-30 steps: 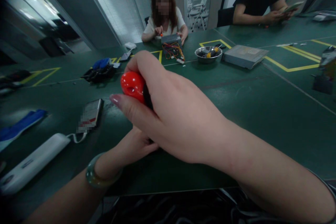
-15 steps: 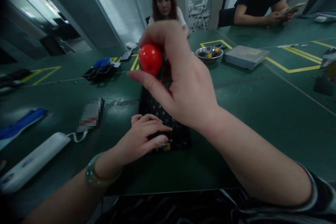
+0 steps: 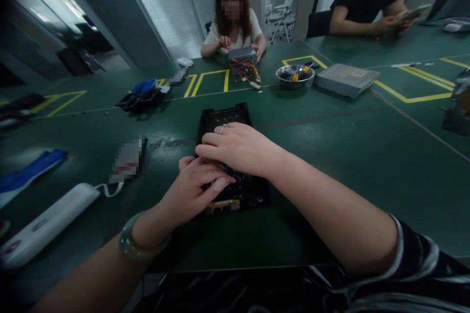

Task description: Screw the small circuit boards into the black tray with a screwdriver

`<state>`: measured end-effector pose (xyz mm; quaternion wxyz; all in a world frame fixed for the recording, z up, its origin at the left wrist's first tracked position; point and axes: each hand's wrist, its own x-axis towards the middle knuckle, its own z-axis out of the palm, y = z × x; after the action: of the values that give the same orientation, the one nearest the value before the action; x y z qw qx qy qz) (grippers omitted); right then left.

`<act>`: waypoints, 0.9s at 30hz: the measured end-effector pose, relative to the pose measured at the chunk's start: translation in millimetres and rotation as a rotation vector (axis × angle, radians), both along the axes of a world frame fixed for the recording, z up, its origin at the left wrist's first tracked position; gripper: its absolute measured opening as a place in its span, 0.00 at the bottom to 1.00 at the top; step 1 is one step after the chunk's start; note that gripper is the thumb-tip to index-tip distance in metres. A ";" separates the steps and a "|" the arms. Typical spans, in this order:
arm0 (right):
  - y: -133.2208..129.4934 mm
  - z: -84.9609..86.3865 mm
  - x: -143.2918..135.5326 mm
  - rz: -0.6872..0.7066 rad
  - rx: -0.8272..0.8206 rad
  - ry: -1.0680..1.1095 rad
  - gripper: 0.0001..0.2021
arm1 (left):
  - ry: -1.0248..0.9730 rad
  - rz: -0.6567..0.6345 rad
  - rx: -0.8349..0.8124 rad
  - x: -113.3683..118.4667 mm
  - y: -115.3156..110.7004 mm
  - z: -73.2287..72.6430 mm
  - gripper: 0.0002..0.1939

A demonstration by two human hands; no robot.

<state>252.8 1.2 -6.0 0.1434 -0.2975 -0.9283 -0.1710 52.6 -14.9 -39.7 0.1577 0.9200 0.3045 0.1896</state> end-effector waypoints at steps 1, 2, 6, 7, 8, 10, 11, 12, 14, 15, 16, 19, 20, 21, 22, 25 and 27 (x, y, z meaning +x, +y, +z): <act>-0.3 -0.2 -0.8 0.000 -0.027 -0.005 0.08 | -0.002 0.004 0.001 -0.1 0.2 -0.2 0.12; -0.8 -0.3 -1.8 0.000 -0.059 -0.006 0.07 | -0.006 0.006 0.002 -0.3 0.5 -0.5 0.12; -3.6 0.7 -4.9 -0.015 -0.218 0.034 0.06 | -0.038 0.012 0.001 -1.4 1.9 -1.0 0.12; -4.1 1.0 -5.2 -0.020 -0.249 0.045 0.06 | -0.048 0.016 0.000 -1.9 2.2 -0.9 0.12; -4.3 1.1 -5.4 -0.022 -0.274 0.052 0.06 | -0.058 0.019 -0.001 -2.5 2.3 -0.6 0.13; -4.4 0.9 -5.5 -0.022 -0.311 0.055 0.07 | -0.088 0.032 0.002 -4.1 2.6 0.2 0.16; -4.4 0.5 -5.7 -0.020 -0.333 0.054 0.06 | -0.107 0.041 0.009 -4.9 2.9 0.6 0.18; -4.4 -0.1 -6.0 -0.017 -0.357 0.053 0.06 | -0.126 0.052 0.018 -5.7 3.4 0.9 0.20; -4.3 -2.4 -6.6 -0.011 -0.407 0.054 0.06 | -0.160 0.073 0.035 -7.0 5.0 0.7 0.21; -4.2 -4.1 -6.8 -0.012 -0.432 0.056 0.06 | -0.169 0.084 0.039 -7.4 6.1 0.2 0.21; -3.9 -6.1 -6.7 -0.016 -0.455 0.060 0.07 | -0.174 0.093 0.038 -7.7 7.4 -0.6 0.22; -1.9 -13.0 -4.9 -0.039 -0.517 0.071 0.08 | -0.177 0.111 0.017 -7.6 12.2 -3.8 0.23; -1.1 -15.1 -3.9 -0.047 -0.534 0.073 0.09 | -0.179 0.117 0.012 -7.6 13.9 -4.9 0.23; -0.3 -16.9 -2.9 -0.054 -0.547 0.076 0.10 | -0.181 0.123 0.009 -7.5 15.5 -5.8 0.23; 0.3 -18.1 -2.0 -0.059 -0.557 0.079 0.11 | -0.185 0.130 0.008 -7.6 17.1 -6.7 0.23; 0.9 -19.0 0.0 -0.072 -0.566 0.080 0.14 | -0.208 0.168 0.004 -8.5 21.9 -8.5 0.24; 0.5 -17.5 0.3 -0.087 -0.564 0.078 0.14 | -0.232 0.208 0.001 -9.7 25.3 -9.5 0.24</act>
<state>253.2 1.7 -23.5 0.0832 -0.3714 -0.9194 0.0993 42.9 10.4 -49.1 0.1708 0.8557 0.3777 0.3099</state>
